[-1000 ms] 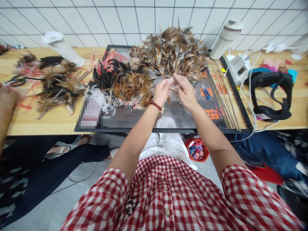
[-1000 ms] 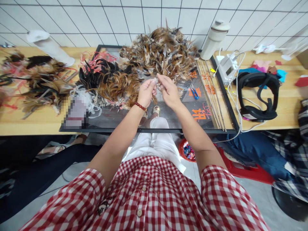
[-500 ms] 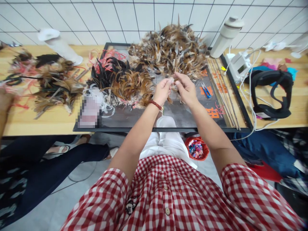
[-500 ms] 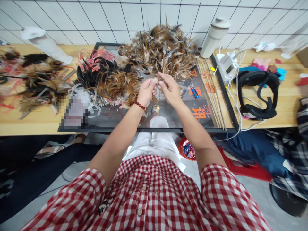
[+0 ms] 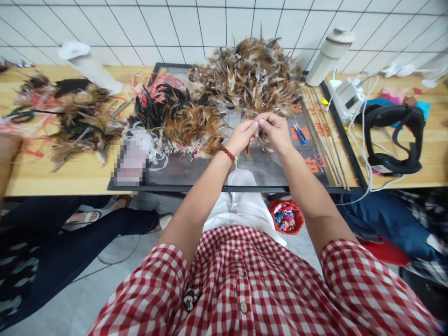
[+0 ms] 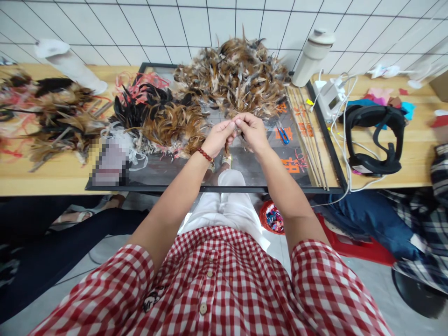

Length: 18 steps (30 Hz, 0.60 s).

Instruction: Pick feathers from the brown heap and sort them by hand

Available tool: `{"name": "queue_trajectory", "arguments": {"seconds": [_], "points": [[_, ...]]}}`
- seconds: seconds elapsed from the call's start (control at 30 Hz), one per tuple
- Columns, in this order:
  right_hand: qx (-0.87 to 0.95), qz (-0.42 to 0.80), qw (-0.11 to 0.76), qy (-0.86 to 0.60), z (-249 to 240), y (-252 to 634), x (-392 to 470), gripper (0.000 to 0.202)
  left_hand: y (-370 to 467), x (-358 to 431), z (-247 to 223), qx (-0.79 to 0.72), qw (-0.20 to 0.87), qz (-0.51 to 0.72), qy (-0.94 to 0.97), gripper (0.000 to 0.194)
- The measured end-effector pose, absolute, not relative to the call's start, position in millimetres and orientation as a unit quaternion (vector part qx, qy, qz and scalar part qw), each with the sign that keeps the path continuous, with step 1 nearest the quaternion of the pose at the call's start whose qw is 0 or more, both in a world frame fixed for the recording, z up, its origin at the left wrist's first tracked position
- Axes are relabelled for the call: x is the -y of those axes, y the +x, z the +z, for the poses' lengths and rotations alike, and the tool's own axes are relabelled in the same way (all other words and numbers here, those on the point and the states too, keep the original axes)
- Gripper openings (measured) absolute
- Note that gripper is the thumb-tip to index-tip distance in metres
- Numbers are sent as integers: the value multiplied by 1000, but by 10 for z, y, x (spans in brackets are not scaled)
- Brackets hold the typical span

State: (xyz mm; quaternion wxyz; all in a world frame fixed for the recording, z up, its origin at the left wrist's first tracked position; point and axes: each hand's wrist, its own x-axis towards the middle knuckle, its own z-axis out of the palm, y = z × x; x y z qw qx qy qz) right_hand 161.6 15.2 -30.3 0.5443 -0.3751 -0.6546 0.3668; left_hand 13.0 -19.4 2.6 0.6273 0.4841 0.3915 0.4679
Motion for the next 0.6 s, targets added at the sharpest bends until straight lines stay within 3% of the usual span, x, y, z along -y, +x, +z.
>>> {"name": "queue_trajectory", "arguments": {"seconds": [0.1, 0.23, 0.4, 0.6], "points": [[692, 260, 539, -403, -291, 1632, -132, 60, 117, 172, 23, -414, 617, 474, 472, 34], [774, 149, 464, -403, -246, 1647, -66, 64, 113, 134, 3, -413, 617, 487, 460, 41], [807, 152, 410, -397, -282, 1642, -71, 68, 135, 127, -38, -399, 626, 495, 452, 45], [782, 215, 440, -385, -296, 1625, -107, 71, 127, 102, -69, -405, 625, 496, 447, 45]]}}
